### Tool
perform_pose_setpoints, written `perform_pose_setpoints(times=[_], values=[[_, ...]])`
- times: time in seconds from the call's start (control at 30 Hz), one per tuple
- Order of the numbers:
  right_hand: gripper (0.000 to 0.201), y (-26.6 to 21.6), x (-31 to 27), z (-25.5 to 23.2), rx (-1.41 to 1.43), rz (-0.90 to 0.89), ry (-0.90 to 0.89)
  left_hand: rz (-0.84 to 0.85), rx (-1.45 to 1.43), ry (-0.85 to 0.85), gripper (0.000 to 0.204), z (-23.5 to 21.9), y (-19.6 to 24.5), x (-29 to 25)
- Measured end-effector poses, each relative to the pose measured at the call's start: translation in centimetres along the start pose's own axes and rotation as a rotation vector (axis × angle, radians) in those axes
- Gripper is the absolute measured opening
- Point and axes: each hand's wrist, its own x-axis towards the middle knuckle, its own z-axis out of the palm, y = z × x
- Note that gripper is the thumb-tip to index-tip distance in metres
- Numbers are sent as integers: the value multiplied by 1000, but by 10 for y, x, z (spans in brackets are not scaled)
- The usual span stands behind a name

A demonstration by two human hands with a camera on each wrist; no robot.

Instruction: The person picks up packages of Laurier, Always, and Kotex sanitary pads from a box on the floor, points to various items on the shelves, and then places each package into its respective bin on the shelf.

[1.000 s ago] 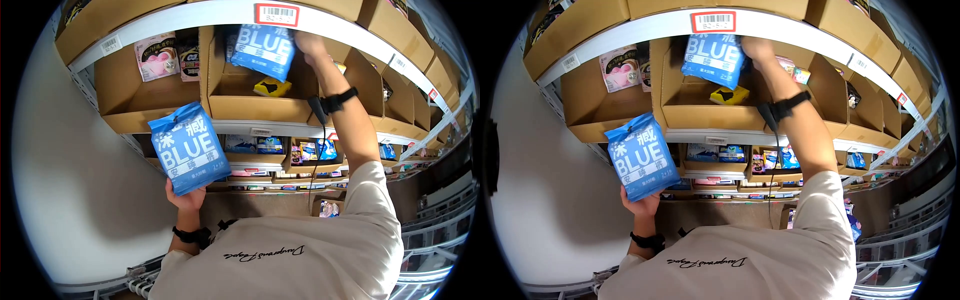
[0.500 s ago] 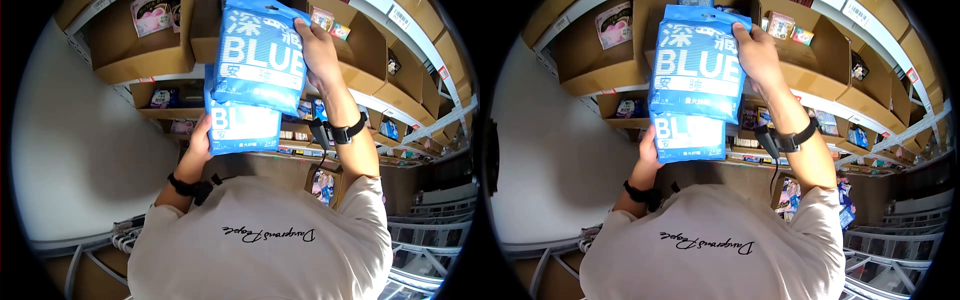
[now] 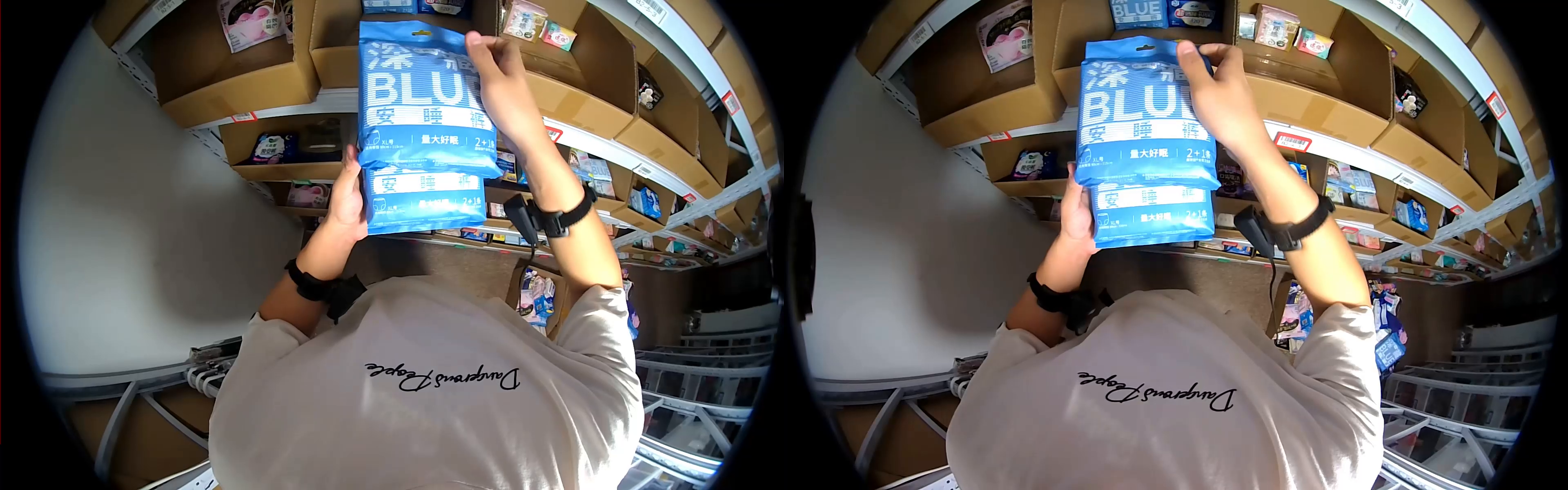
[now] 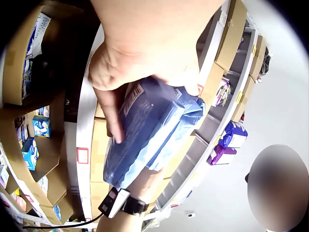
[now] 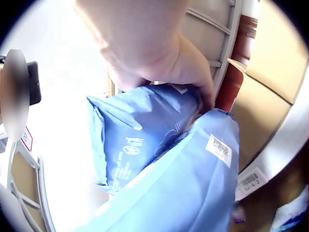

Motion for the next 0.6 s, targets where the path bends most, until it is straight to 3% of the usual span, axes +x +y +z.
perform_pose_setpoints(times=[0.13,0.2,0.23,0.33,0.53,0.6], values=[[77,-17,-36,-6,-14,3,-147,-25,-4,-69,58,4,3,4],[81,-17,-51,-8,-304,-186,-85,-8,16,-31,60,-2,-3,6],[83,-35,-66,-7,-257,-156,-129,6,40,6,62,-3,-5,7],[90,-42,-90,-1,-494,-396,-98,47,63,17,64,9,-3,10],[95,-38,-87,4,-415,-386,-94,70,90,33,65,9,0,16],[89,-38,-84,4,-408,-434,-113,75,113,54,64,12,0,18]])
